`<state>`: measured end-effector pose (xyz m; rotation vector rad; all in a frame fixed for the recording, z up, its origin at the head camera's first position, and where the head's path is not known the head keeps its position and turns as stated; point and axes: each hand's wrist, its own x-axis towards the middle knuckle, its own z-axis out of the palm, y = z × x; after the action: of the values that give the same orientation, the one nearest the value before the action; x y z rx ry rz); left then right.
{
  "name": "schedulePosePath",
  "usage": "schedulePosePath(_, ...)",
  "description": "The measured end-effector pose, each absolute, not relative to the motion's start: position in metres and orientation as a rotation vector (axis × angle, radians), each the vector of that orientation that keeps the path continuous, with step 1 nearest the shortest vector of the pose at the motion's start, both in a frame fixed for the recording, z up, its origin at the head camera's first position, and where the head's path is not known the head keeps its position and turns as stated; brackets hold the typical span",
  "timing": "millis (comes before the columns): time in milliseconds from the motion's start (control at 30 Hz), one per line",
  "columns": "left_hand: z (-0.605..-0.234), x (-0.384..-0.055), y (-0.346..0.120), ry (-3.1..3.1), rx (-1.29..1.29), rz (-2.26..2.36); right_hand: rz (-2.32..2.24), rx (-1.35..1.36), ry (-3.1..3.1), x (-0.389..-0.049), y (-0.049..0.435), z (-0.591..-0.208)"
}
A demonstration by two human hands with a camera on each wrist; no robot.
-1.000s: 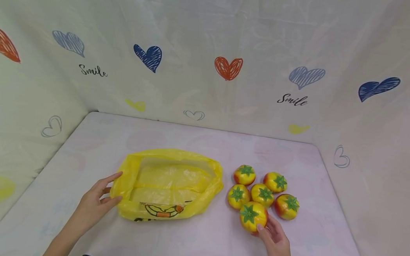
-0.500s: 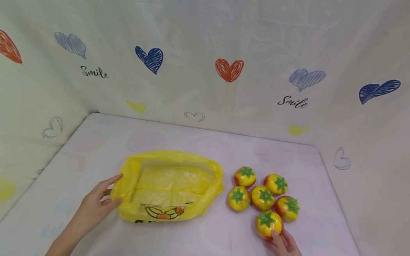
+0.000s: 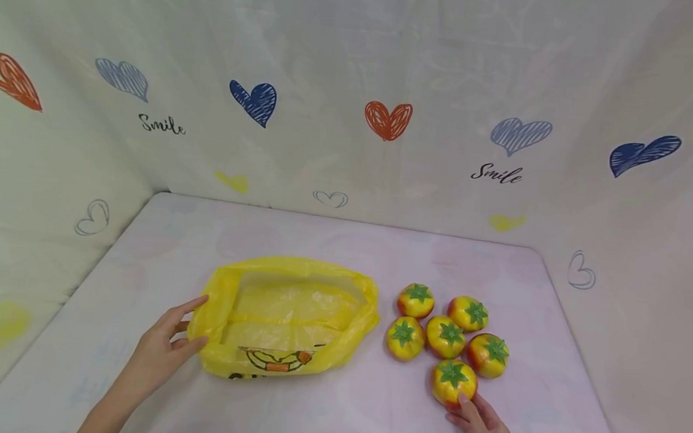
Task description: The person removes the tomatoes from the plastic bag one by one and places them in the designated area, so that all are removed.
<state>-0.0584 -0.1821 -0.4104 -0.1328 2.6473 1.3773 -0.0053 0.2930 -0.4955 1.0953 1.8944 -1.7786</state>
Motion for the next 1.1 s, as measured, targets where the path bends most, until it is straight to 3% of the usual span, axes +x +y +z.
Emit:
schedulePosePath(533,-0.409,-0.059,-0.183,2.667,-0.128,1.377,-1.675,0.945,2.075,-0.013,0.302,-0.495)
schedulePosePath(1100,-0.402,-0.058,-0.185,2.882,0.074,1.411,-1.088,0.718,2.475,-0.019,0.324,-0.457)
